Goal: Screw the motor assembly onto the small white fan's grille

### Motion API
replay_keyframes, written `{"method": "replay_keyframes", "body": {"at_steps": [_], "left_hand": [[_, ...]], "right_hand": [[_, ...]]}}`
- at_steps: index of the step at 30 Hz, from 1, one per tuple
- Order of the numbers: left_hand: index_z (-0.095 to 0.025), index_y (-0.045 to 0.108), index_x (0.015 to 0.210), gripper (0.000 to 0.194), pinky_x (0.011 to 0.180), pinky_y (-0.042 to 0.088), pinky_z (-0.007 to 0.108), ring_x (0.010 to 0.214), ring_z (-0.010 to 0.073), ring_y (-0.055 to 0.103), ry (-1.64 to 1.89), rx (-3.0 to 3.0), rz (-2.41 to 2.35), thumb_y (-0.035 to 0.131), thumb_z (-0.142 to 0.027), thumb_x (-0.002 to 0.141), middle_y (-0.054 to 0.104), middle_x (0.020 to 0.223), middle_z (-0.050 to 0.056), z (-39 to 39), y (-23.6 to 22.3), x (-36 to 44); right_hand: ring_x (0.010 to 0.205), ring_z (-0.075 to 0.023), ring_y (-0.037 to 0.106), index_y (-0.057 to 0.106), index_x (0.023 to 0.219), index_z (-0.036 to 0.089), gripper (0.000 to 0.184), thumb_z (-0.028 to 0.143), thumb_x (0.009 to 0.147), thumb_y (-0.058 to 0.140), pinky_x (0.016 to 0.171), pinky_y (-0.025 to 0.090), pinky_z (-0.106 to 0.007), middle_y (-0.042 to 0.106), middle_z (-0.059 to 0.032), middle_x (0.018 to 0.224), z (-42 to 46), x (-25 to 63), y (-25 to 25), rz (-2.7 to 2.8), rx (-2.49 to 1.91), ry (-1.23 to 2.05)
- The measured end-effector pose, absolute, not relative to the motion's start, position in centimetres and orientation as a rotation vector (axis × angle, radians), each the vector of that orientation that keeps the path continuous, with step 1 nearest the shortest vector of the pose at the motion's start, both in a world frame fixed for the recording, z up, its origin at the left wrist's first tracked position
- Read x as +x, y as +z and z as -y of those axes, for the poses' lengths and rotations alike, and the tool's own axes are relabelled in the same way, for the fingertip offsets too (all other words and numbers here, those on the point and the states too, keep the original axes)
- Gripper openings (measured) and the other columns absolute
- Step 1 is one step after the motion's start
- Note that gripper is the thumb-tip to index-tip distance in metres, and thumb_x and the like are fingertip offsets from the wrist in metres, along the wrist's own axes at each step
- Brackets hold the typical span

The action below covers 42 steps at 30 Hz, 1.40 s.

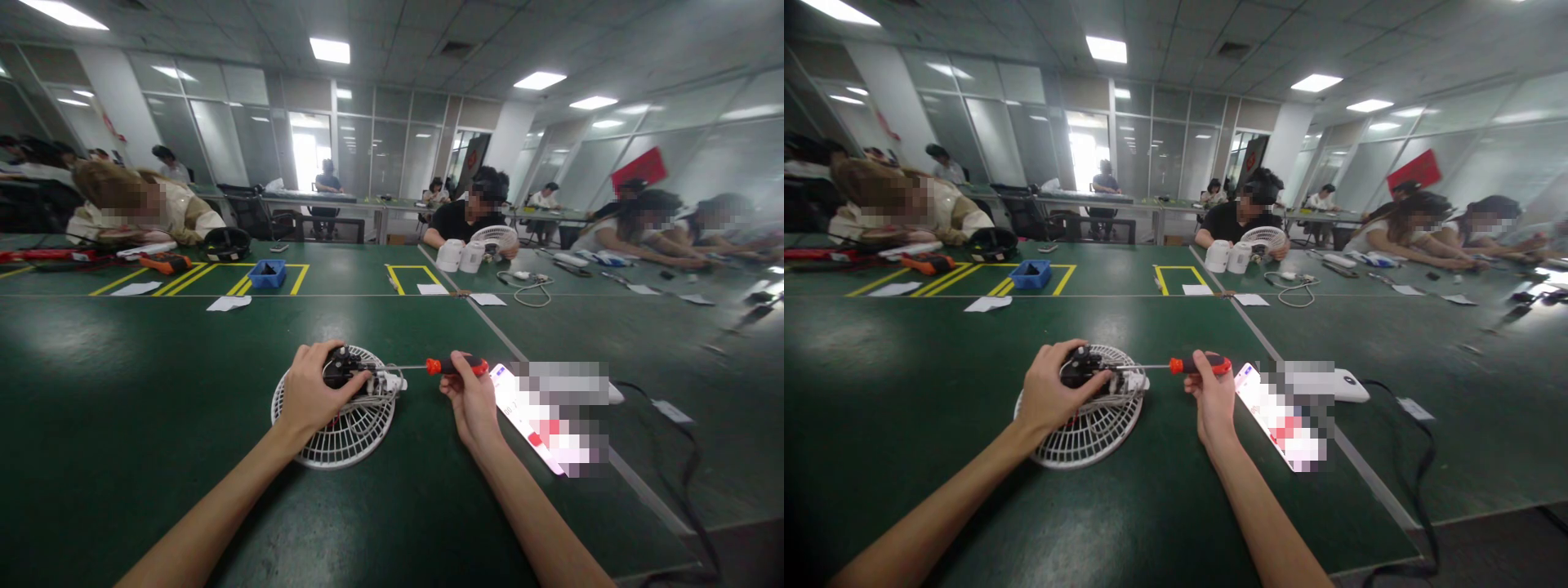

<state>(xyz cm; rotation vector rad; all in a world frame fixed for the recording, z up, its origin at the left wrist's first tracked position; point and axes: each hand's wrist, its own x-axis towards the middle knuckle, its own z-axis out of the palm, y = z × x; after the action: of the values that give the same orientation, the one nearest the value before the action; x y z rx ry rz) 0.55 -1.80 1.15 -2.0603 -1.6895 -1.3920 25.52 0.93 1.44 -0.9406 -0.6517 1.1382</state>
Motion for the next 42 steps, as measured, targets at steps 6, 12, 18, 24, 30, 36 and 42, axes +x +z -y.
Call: {"method": "replay_keyframes", "body": {"at_steps": [6, 12, 18, 24, 30, 36, 42], "left_hand": [[-0.022, 0.063, 0.115, 0.048, 0.084, 0.056, 0.045, 0.093, 0.0257, 0.062, -1.406, -2.061, 1.673, 0.077, -0.055, 0.082, 0.07, 0.103, 0.007, 1.7, 1.2, 0.5], [-0.022, 0.063, 0.115, 0.048, 0.085, 0.056, 0.045, 0.094, 0.0257, 0.062, -1.395, -2.079, 1.678, 0.076, -0.055, 0.083, 0.07, 0.104, 0.007, 1.7, 1.1, 0.4], [-0.022, 0.063, 0.114, 0.047, 0.084, 0.056, 0.044, 0.093, 0.0257, 0.062, -1.409, -2.066, 1.671, 0.078, -0.053, 0.081, 0.07, 0.103, 0.007, 1.7, 1.2, 0.5], [-0.022, 0.063, 0.115, 0.047, 0.084, 0.056, 0.044, 0.093, 0.0256, 0.063, -1.405, -2.072, 1.663, 0.076, -0.053, 0.082, 0.07, 0.103, 0.007, 1.7, 1.2, 0.5], [-0.022, 0.063, 0.116, 0.048, 0.083, 0.056, 0.043, 0.094, 0.0258, 0.063, -1.396, -2.067, 1.672, 0.077, -0.053, 0.082, 0.07, 0.104, 0.007, 1.6, 0.9, 0.4], [-0.021, 0.063, 0.116, 0.049, 0.085, 0.056, 0.043, 0.095, 0.0258, 0.062, -1.388, -2.069, 1.684, 0.077, -0.054, 0.082, 0.07, 0.105, 0.007, 1.6, 0.8, 0.4], [-0.022, 0.063, 0.116, 0.048, 0.085, 0.056, 0.043, 0.094, 0.0255, 0.062, -1.392, -2.071, 1.672, 0.077, -0.054, 0.082, 0.07, 0.104, 0.007, 1.7, 0.9, 0.4]], "right_hand": [[0.048, -0.0098, 0.054, 0.058, 0.084, 0.022, 0.049, 0.045, 0.06, 0.094, 0.044, 0.044, -0.019, 0.062, 0.0074, 0.059, -1.3, 25.8, 1.4, 0.6, -0.93, 1.114], [0.046, -0.0085, 0.048, 0.056, 0.08, 0.023, 0.042, 0.045, 0.064, 0.087, 0.044, 0.04, -0.021, 0.06, 0.0073, 0.06, -1.3, 26.1, 1.9, 0.477, -0.88, 1.215], [0.044, -0.0085, 0.044, 0.055, 0.081, 0.024, 0.039, 0.044, 0.067, 0.085, 0.042, 0.035, -0.021, 0.051, 0.0096, 0.058, -1.3, 25.9, 1.5, 0.484, -0.893, 1.293], [0.044, -0.0097, 0.047, 0.056, 0.086, 0.024, 0.041, 0.053, 0.073, 0.081, 0.043, 0.039, -0.022, 0.052, 0.0083, 0.058, -1.5, 26.3, 0.9, 0.491, -0.907, 1.376], [0.053, -0.0141, 0.057, 0.062, 0.09, 0.021, 0.04, 0.061, 0.087, 0.062, 0.045, 0.046, -0.023, 0.061, 0.0009, 0.064, -1.3, 26.1, 1.2, 0.37, -0.954, 1.415], [0.055, -0.014, 0.057, 0.063, 0.085, 0.021, 0.037, 0.059, 0.085, 0.062, 0.047, 0.048, -0.023, 0.059, 0.0009, 0.065, -1.4, 26.1, 1.0, 0.369, -0.934, 1.324], [0.055, -0.0144, 0.056, 0.06, 0.082, 0.023, 0.032, 0.054, 0.084, 0.064, 0.051, 0.051, -0.025, 0.056, 0.0021, 0.063, -1.4, 26.5, 0.9, 0.43, -0.842, 1.381]]}}
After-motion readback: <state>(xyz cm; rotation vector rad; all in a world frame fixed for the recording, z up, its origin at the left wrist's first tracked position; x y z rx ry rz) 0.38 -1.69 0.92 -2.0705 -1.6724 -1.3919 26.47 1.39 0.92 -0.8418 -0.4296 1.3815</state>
